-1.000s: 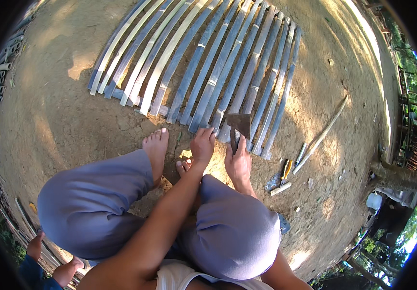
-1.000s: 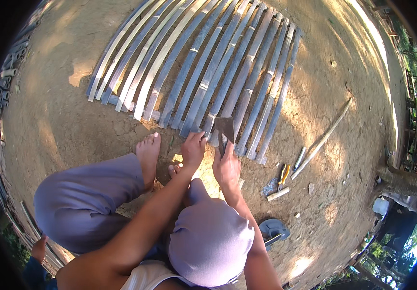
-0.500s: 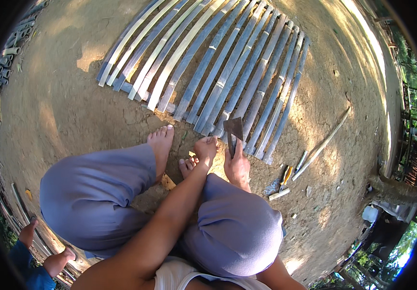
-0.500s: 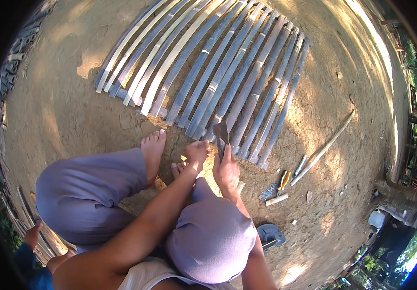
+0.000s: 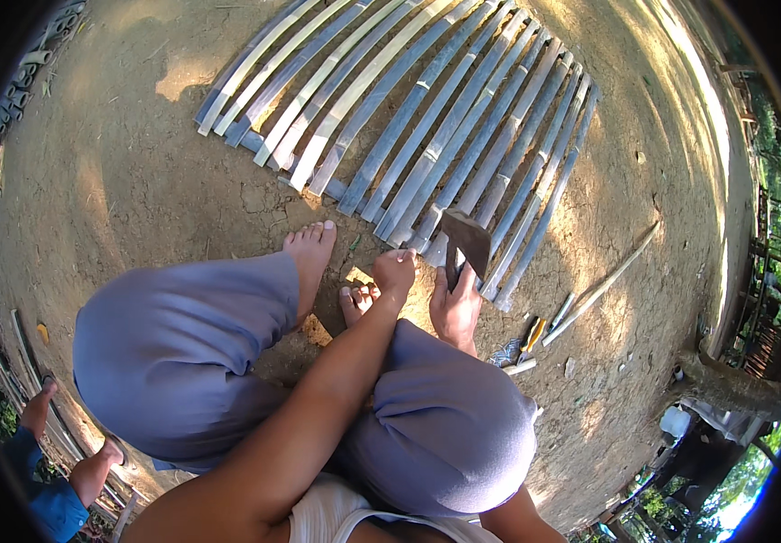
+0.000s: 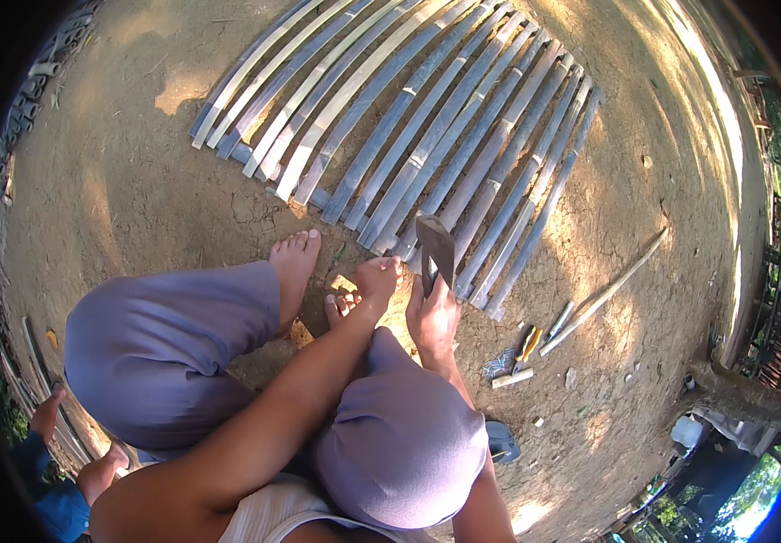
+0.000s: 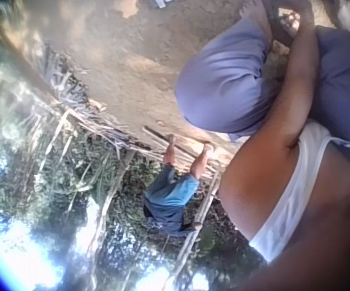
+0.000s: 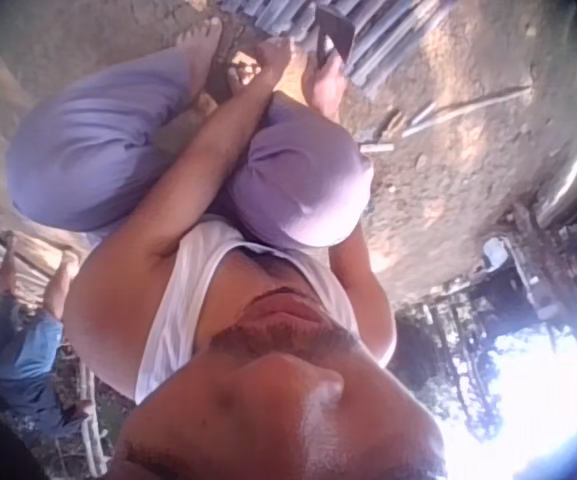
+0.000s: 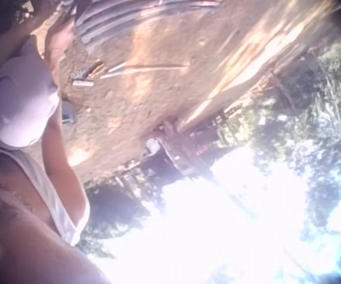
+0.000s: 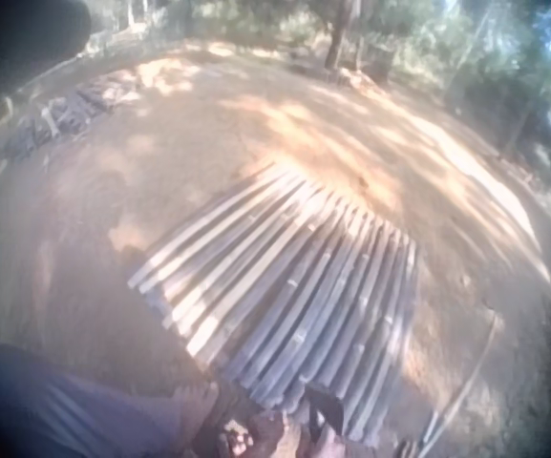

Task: The person assembles a bamboo mat by aligning bamboo slats on a dirt surface and then using a small hammer and wooden block to secure the edges.

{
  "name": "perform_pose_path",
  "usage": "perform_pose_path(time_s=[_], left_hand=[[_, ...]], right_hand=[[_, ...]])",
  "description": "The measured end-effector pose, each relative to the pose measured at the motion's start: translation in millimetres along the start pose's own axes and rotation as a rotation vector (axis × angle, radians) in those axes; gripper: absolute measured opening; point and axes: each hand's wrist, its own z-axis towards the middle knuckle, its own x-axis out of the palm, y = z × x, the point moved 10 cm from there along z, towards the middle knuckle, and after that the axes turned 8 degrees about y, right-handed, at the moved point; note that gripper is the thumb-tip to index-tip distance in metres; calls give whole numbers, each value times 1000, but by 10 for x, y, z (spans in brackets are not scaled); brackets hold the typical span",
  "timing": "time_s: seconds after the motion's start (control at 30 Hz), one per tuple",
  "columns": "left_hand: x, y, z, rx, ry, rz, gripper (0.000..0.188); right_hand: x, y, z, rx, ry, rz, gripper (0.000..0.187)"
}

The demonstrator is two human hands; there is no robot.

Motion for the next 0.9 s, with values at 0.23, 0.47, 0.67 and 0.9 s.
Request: perform_pose_path(time_s=[0.23,0.47,0.67,0.9], left_hand=[[37,-124,-114,-20,29,117,22],[88,-118,-165,-54,103,-157,21],[189,-230,-220,1,137,-19,24],[4,-300,-293,17,67,-13,25]], right_hand=[[503,-559,-121,179,210,-130,48],[-44,-115,-222,60,-152,47,46],[413,-673,-289,130,80,-126,52],[547,-631,-183,128,180,-108,60]])
